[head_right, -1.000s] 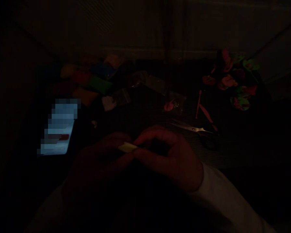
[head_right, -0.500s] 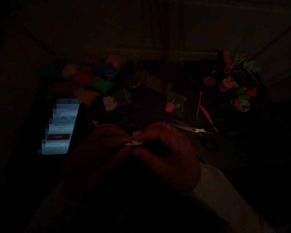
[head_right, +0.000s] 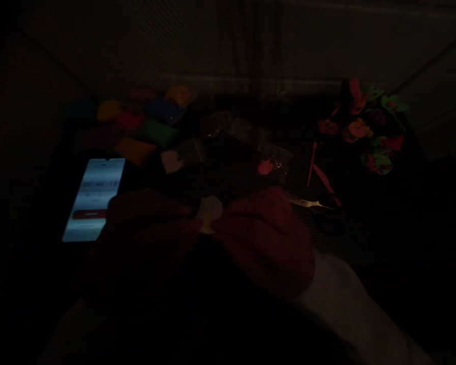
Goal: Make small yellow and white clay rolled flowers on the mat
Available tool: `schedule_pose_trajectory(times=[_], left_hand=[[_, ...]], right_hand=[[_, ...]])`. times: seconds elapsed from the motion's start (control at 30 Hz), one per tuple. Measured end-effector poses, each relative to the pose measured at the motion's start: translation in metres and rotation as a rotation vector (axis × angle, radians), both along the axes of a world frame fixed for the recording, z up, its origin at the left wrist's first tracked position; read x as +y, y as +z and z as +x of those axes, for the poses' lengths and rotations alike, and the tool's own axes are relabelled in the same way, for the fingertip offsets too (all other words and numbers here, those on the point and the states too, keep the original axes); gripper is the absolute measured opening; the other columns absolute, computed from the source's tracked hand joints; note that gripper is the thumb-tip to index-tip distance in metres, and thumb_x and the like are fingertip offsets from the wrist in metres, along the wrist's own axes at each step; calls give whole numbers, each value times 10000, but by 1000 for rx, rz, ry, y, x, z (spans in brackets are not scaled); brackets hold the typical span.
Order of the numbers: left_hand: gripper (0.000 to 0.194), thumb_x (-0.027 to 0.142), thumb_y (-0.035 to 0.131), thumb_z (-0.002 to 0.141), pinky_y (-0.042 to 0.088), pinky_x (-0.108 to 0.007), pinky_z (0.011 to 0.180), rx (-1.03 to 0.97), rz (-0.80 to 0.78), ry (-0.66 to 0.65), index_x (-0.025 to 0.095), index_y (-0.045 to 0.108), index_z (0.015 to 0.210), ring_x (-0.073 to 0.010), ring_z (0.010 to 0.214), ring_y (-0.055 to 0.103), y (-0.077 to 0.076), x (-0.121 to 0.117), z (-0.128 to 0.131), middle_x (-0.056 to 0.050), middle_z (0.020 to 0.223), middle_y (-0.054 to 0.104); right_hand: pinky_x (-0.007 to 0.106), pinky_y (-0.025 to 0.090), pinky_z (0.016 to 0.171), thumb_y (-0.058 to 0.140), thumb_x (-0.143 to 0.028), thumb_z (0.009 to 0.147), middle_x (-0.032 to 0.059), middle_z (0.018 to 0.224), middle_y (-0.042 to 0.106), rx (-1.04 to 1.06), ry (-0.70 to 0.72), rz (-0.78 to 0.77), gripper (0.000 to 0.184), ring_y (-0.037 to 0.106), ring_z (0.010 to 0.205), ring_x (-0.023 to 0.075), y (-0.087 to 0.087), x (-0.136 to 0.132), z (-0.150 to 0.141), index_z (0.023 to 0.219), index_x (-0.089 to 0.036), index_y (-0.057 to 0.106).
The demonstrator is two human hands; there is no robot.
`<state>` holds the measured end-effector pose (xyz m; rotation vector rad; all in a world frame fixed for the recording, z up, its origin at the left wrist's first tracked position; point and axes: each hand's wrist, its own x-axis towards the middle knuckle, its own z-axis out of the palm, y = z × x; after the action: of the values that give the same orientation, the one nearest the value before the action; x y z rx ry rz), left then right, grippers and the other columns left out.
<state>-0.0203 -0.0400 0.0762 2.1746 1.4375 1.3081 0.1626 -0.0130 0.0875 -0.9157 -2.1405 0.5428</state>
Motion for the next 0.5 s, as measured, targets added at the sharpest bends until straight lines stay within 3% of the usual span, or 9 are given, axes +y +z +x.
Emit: schedule_pose_trajectory(times=[0.17, 0.23, 0.33, 0.5], left_hand=[[268, 124, 561, 722, 432, -322, 799, 201, -22, -75, 229, 590, 967, -177, 925, 480, -27, -6, -7, -16, 958, 606], [259, 148, 553, 736, 436, -349, 806, 342, -59, -131, 199, 584, 989, -185, 924, 478, -43, -11, -10, -33, 961, 606], [230, 179, 566, 740, 440, -364, 801, 385, -82, -94, 194, 601, 966, -196, 939, 472, -60, -16, -12, -34, 953, 611], [171, 209, 553, 756, 443, -351, 775, 389, -87, -98, 192, 623, 910, -186, 911, 478, -59, -15, -4, -26, 912, 618]], right_hand=[[352, 424, 693, 600, -118, 709, 43, 880, 656, -156, 77, 174, 239, 582, 819, 176, -30, -1, 6, 928, -214, 608], [345, 410, 679, 572, -125, 739, 61, 863, 659, -268, 85, 177, 183, 582, 803, 172, -45, -4, 7, 910, -177, 611], [343, 394, 697, 547, -154, 770, 73, 877, 655, -375, 102, 130, 157, 573, 821, 173, -61, -9, 12, 913, -152, 611], [345, 387, 724, 566, -191, 767, 71, 916, 646, -380, 107, 106, 170, 561, 840, 172, -66, -12, 21, 929, -154, 603]])
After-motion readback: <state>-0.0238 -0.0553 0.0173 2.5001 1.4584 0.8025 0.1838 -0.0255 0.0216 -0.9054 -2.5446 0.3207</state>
